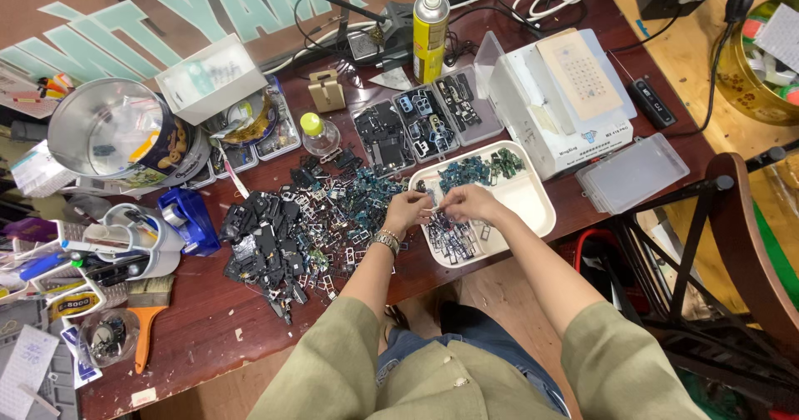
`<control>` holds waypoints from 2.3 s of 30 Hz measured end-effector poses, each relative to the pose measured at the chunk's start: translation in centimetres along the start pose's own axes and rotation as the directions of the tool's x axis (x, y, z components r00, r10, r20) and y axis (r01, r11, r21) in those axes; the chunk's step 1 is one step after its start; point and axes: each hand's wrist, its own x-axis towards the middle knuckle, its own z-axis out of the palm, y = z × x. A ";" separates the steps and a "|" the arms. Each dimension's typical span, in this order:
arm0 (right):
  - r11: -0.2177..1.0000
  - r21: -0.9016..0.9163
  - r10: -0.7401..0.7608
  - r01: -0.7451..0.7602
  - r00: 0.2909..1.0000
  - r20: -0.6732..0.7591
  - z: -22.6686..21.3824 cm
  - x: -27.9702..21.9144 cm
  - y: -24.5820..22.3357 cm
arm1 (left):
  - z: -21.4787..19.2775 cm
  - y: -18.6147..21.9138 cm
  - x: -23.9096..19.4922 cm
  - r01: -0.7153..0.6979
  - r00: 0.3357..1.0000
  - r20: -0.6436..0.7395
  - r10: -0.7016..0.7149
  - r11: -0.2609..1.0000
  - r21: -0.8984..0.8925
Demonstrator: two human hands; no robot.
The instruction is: The person sorts small electronic components from a large pile on a workbench into a compartmentalized tray. They pick up individual pieces, separate them, and place them into specific sections of the tray.
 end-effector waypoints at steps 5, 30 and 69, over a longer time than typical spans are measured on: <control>0.970 -0.230 -0.141 0.073 0.946 -0.292 1.6 -0.7 0.2 | -2.0 -1.1 -0.4 -0.009 0.996 -0.090 0.009 1.000 0.009; 0.563 -0.737 -0.512 0.375 0.858 0.045 18.9 5.7 -13.3 | -17.5 -0.2 -8.6 -0.065 0.727 -0.543 0.420 0.830 0.554; 0.971 0.230 -0.067 0.059 0.997 0.024 13.8 9.1 -9.0 | -15.0 2.6 -5.8 0.249 0.771 -0.583 0.256 0.721 0.647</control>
